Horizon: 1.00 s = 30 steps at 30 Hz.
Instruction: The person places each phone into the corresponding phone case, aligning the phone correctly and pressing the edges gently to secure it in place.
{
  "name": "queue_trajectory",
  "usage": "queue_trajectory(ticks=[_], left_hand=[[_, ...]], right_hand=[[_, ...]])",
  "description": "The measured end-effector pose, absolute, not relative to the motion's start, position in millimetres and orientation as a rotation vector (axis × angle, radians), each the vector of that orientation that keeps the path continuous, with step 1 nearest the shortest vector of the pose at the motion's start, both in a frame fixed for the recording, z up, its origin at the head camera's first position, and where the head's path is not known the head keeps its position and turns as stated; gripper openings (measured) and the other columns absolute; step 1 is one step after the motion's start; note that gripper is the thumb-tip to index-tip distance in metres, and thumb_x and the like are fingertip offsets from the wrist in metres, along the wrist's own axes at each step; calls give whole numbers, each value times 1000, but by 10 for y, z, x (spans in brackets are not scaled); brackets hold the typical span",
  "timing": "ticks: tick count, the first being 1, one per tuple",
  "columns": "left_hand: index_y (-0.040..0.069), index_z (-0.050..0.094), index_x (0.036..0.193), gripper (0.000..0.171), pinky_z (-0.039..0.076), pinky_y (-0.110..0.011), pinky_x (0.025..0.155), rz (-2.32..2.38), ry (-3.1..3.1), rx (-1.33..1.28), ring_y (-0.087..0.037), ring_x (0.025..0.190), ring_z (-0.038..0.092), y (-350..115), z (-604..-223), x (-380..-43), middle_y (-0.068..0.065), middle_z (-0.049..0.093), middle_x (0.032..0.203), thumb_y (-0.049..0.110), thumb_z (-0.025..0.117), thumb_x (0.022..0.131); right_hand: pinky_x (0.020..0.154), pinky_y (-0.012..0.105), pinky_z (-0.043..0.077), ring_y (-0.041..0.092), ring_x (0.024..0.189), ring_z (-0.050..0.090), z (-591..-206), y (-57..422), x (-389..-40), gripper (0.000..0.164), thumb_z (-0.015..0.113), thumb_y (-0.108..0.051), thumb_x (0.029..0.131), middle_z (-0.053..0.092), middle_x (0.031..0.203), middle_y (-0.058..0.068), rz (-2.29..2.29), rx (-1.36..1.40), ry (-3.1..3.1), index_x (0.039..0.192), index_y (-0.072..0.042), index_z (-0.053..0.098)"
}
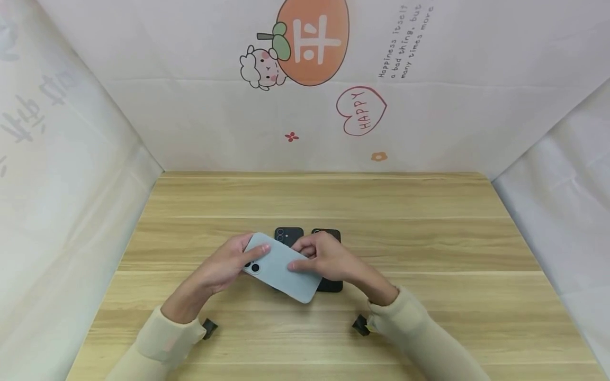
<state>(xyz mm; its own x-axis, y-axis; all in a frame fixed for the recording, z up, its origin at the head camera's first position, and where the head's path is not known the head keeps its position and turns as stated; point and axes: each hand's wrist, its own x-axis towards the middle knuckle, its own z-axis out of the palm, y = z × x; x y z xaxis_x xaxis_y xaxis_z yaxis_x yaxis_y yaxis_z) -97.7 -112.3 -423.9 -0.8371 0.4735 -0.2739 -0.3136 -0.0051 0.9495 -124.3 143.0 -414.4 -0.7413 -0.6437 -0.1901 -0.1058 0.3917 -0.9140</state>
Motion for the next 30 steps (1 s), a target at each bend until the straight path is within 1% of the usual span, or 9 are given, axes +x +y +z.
queue_trajectory(ticks=[6,9,13,18,23,26,30], left_hand=[[-8,56,138,37,63,-36,86,1918,1737,94,-19,100,71,-1186,-4260,-968,-12,71,114,18,54,112],[-9,52,144,41,63,-35,88,1983,1705,70,-19,103,71,-1227,-4249,-967,-14,69,120,16,55,111],[-10,48,148,44,63,-35,91,2078,1648,26,-19,108,72,-1267,-4235,-964,-17,69,129,10,57,110],[-8,49,149,45,63,-35,90,2069,1699,-44,-20,107,74,-1303,-4271,-969,-18,71,128,8,59,108],[-9,54,145,40,63,-36,92,2028,1760,-99,-21,108,74,-1337,-4339,-981,-21,73,126,5,58,108],[-10,56,143,37,62,-37,92,2014,1809,-117,-23,110,74,-1383,-4369,-990,-21,73,125,4,57,108],[-9,56,143,37,61,-37,94,1962,1865,-99,-26,115,73,-1481,-4382,-1005,-23,72,128,4,57,109]], right_hand=[[72,32,64,20,80,76,-4175,1387,-1218,18,79,-9,95,80,90,10,-1429,-587,2073,106,3,74],[74,32,64,22,82,76,-4183,1366,-1206,21,78,-11,96,80,92,12,-1494,-498,2053,109,5,72],[78,34,64,23,88,77,-4203,1313,-1187,26,77,-12,98,80,97,15,-1593,-353,2018,113,8,68],[82,37,64,23,93,77,-4255,1195,-1161,23,75,-8,98,80,102,18,-1704,-263,1968,111,9,65],[82,37,65,23,97,77,-4320,1087,-1120,22,71,-6,101,80,104,18,-1756,-196,1950,114,8,63],[83,39,65,24,99,77,-4360,1021,-1107,22,71,-7,102,80,107,18,-1760,-189,1953,117,8,63],[85,40,65,25,102,76,-4416,938,-1101,22,70,-5,102,79,109,19,-1747,-213,1986,119,8,65]])
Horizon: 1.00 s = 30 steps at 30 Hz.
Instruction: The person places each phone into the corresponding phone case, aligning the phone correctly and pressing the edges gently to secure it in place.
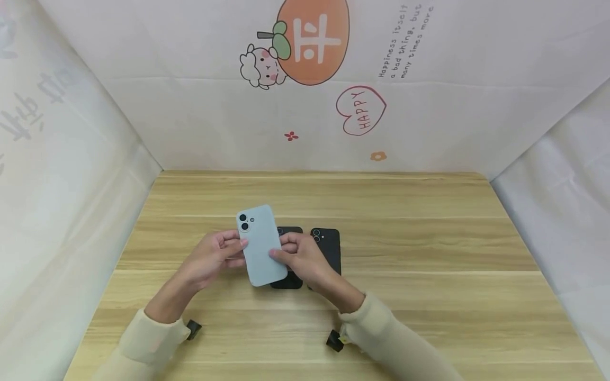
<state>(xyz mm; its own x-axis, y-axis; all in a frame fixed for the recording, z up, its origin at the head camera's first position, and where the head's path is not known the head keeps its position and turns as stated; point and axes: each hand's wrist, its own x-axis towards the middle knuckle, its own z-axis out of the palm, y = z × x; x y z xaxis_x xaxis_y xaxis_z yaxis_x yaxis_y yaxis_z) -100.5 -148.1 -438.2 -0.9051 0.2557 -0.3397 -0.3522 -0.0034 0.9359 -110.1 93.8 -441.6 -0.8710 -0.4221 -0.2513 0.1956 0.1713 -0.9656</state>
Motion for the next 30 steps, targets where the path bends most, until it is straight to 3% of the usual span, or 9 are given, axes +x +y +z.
queue_trajectory(ticks=[7,14,18,22,30], left_hand=[[-6,57,144,37,61,-38,94,1847,1904,-69,-29,117,72,-1651,-4411,-1069,-23,69,134,7,56,110],[-8,60,137,31,62,-39,94,1744,1953,-70,-25,110,73,-1780,-4490,-1132,-22,71,131,7,54,110],[-11,61,130,26,62,-39,93,1723,1950,-51,-23,107,73,-1833,-4541,-1164,-24,72,128,5,54,110],[-13,60,132,28,62,-39,93,1709,1928,-39,-23,107,74,-1867,-4586,-1205,-26,72,127,4,54,110],[-14,61,130,27,64,-37,88,1658,1926,-69,-21,95,75,-1927,-4698,-1308,-23,76,116,1,54,109]], right_hand=[[85,39,65,27,104,77,-4524,835,-1090,26,70,-3,101,78,113,19,-1720,-218,2064,125,8,69],[88,36,64,27,106,76,-4661,740,-1090,40,72,-4,100,77,110,16,-1642,-227,2095,136,9,62],[92,36,63,30,112,74,-4721,670,-1081,50,73,-8,99,75,117,18,-1595,-264,2124,142,11,57],[95,37,62,34,118,72,-4768,613,-1058,56,73,-10,99,72,126,25,-1563,-315,2154,146,13,52],[96,39,61,34,122,70,-4824,540,-1032,57,72,-13,101,67,136,26,-1478,-407,2235,149,10,50]])
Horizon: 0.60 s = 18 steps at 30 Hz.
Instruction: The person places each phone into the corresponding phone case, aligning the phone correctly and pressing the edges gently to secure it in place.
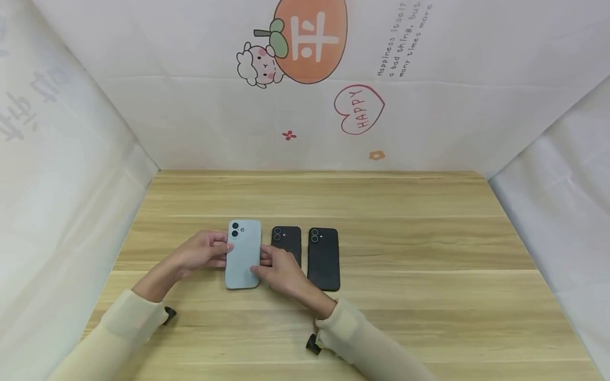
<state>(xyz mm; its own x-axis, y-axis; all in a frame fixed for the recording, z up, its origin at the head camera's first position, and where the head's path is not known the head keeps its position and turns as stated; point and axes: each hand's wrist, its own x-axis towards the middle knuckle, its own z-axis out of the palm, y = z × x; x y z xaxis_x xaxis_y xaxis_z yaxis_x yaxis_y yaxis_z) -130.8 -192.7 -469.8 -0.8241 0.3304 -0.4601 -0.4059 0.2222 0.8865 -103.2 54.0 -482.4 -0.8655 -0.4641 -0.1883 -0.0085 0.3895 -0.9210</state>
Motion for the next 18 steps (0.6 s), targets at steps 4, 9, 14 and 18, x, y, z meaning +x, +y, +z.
queue_trajectory(ticks=[4,9,14,18], left_hand=[[-13,62,124,23,64,-36,87,1641,1928,-90,-20,93,75,-1946,-4721,-1313,-20,77,110,0,53,108],[-13,63,122,21,64,-37,87,1616,2008,-86,-21,98,74,-1931,-4781,-1315,-22,76,115,-2,54,108],[-15,57,139,35,63,-39,91,1633,2045,-95,-28,111,72,-1905,-4821,-1296,-23,73,117,-8,56,105],[-16,53,143,42,63,-38,91,1616,2103,-105,-25,107,71,-1886,-4836,-1288,-18,68,106,-11,59,102]], right_hand=[[98,39,60,33,125,68,-4818,519,-1015,58,71,-14,102,64,141,25,-1456,-422,2252,151,9,49],[100,37,59,34,128,67,-4813,489,-989,59,70,-13,103,61,144,28,-1447,-433,2279,152,11,47],[101,36,58,33,129,65,-4810,473,-952,59,70,-14,103,60,145,29,-1405,-448,2319,152,10,48],[102,40,57,32,132,63,-4801,465,-934,59,69,-16,103,55,150,28,-1357,-502,2349,152,10,48]])
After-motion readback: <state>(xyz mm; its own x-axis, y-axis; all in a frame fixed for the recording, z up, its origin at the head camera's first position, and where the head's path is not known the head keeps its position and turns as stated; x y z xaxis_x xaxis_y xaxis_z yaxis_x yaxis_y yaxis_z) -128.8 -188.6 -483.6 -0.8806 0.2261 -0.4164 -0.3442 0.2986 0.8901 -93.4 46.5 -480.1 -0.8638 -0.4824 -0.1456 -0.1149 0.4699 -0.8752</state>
